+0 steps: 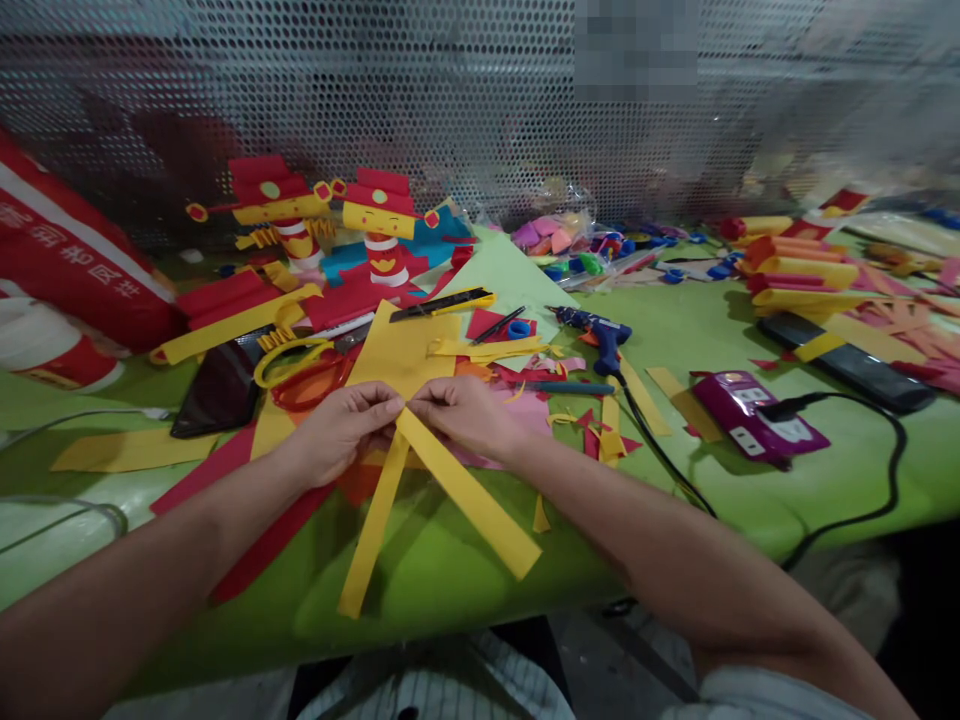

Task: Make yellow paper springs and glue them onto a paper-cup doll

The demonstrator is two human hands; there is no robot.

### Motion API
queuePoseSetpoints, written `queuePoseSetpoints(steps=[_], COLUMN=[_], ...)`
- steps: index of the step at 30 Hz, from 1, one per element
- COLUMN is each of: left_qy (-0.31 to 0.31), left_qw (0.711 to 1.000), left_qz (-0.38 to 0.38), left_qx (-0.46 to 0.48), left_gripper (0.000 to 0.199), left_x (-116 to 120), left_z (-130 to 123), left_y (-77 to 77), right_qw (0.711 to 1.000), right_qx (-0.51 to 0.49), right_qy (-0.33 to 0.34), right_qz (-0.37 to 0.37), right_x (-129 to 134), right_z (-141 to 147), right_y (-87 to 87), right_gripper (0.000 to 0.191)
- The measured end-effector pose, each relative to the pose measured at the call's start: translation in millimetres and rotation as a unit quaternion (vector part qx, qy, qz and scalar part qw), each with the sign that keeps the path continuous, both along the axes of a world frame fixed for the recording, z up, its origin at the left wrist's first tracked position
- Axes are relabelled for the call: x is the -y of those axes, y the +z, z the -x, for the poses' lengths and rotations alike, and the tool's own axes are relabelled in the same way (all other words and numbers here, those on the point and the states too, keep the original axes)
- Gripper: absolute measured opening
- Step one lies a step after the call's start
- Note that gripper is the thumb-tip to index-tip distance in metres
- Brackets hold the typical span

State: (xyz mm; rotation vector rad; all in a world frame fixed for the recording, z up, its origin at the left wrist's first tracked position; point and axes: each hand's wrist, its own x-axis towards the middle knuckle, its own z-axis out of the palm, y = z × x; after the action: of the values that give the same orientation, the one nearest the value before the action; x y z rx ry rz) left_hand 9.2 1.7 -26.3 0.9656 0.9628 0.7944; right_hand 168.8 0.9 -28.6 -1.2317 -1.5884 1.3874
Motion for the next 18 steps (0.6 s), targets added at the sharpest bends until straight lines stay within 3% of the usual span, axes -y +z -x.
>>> queuePoseSetpoints(steps=[8,13,18], left_qy=[0.03,0.047,0.04], left_qw=[0.992,0.953,0.918], left_qz=[-0.081,-0.21,-0.278], left_qx=[-0.091,-0.212,-0.279], left_gripper=[0.027,0.02,0.017], left_x=[0,-1,-1], left_z=[1,2,3], left_y=[-2.9,-2.3,-0.3], right_qw=[0.98,0.969,0.952], right_qx=[-0.112,-0.14,-0.213], right_qy=[0.025,0.018,0.005], right_qz=[0.162,0.203,0.219], right_x=[3,3,2], right_z=[0,3,5], right_y=[9.9,12.5,6.4], right_gripper=[0.022,0.013,0.018])
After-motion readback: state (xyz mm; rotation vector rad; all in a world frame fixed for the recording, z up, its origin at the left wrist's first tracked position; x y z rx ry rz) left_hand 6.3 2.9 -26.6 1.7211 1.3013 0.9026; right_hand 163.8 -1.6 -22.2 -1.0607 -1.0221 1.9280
